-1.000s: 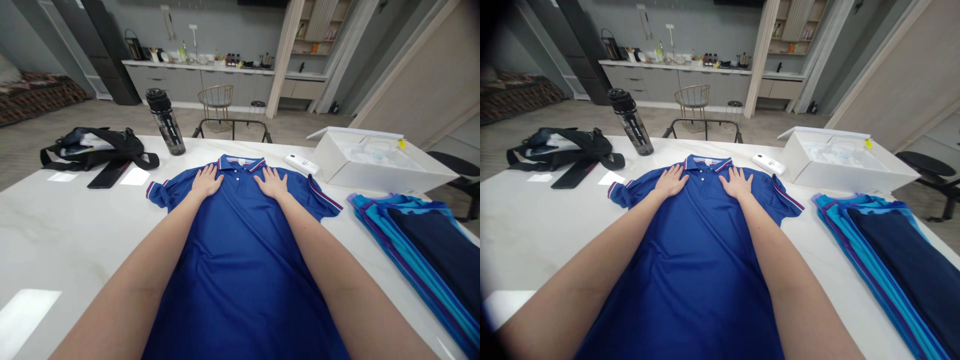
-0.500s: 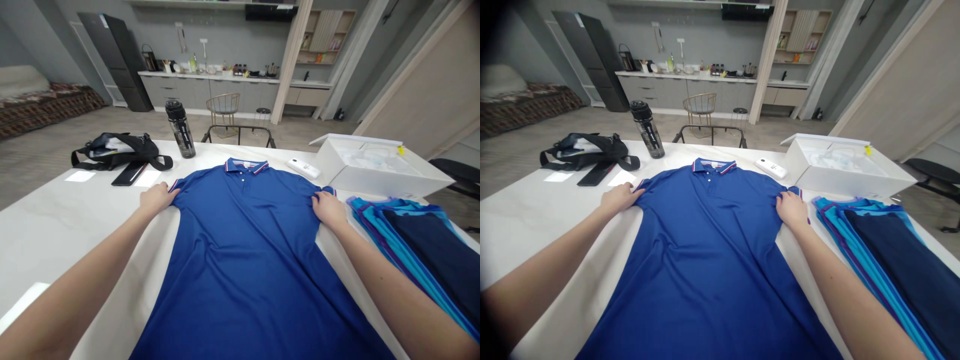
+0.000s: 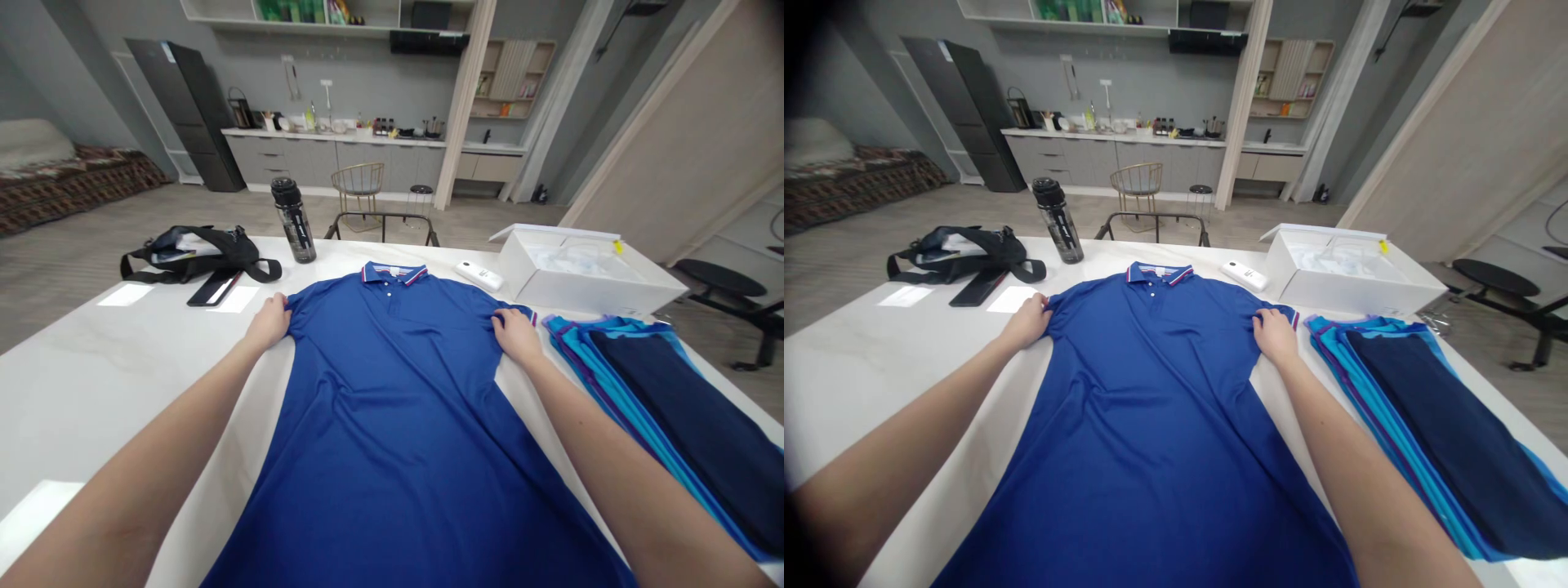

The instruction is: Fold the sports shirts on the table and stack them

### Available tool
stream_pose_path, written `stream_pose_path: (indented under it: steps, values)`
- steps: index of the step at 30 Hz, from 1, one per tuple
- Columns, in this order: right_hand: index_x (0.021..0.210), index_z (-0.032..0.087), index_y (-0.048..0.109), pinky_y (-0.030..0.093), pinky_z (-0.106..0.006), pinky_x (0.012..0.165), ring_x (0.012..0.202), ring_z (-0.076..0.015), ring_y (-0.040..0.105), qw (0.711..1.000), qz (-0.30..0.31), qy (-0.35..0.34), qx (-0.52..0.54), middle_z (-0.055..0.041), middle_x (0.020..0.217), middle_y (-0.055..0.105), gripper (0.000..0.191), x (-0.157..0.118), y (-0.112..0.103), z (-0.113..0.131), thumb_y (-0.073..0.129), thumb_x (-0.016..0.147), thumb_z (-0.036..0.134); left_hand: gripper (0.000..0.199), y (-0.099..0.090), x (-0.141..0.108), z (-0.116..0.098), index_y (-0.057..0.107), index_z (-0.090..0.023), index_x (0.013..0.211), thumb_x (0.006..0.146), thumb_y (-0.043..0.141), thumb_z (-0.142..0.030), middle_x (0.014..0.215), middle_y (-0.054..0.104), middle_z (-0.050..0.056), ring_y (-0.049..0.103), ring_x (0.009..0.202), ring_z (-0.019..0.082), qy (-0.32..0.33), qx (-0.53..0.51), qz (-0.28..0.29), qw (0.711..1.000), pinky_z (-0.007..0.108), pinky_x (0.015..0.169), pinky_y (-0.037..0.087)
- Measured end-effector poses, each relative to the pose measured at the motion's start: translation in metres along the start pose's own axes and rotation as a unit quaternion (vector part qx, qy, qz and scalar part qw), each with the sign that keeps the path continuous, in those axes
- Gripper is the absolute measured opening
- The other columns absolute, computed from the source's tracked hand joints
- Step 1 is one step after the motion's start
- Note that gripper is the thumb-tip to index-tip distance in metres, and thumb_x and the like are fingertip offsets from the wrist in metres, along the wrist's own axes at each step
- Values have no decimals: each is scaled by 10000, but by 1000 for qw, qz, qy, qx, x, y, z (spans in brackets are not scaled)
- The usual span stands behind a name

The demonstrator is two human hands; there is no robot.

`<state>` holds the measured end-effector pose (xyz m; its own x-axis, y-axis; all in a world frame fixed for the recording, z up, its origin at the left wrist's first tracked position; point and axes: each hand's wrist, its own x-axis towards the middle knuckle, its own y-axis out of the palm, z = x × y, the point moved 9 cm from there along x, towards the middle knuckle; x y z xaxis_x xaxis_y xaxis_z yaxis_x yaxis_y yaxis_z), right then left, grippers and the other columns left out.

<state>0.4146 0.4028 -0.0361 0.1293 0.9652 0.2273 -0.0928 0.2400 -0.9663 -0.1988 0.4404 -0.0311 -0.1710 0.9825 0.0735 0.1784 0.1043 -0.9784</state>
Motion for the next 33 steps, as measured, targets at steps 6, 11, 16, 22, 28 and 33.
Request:
stream_pose_path:
  steps: [6,11,16,22,28,33]
  values:
    - [1464,50,502,247,-424,1209,1420,-298,425,998,56,-23,14,-208,1498,509,637,5,28,-6,317,1044,491,403,-7,-10,23,553,-161,1303,969,339,-237,1259,599,224,668,1043,364,-5,88,-24,996,469,842,523]
    - [1473,96,507,236,-469,1210,1451,-302,384,995,100,-26,-7,-180,1527,489,641,11,31,-7,281,1045,516,441,-27,-16,42,559,-80,1308,961,389,-290,1199,631,256,629,1100,405,-90,86,-85,989,505,855,515]
    - [1372,194,619,187,-617,1190,1468,-369,323,999,18,-49,-16,-145,1538,482,611,14,4,38,348,1012,607,436,-26,-23,-48,599,-150,1331,1010,355,-315,1391,595,174,536,1300,325,177,125,-124,968,580,1186,244]
    - [1492,100,482,196,-441,1236,1524,-272,253,986,75,-111,100,-160,1612,369,650,32,23,153,326,1042,543,642,30,-6,-136,448,-100,1506,1039,268,-502,1592,398,192,334,1496,323,195,82,27,977,511,1214,253]
    - [1598,178,309,85,-591,1230,1552,-285,147,982,165,-52,70,-108,1679,214,738,54,63,202,196,1027,631,796,73,27,-170,277,-106,1599,1000,187,-623,1686,166,148,152,1562,305,111,23,106,988,515,1253,150]
    - [1626,229,229,50,-617,1225,1560,-282,96,985,165,-43,38,-65,1699,142,796,72,78,203,152,991,702,808,81,53,-174,253,-159,1613,978,171,-652,1695,136,102,133,1568,272,114,6,122,986,495,1263,128]
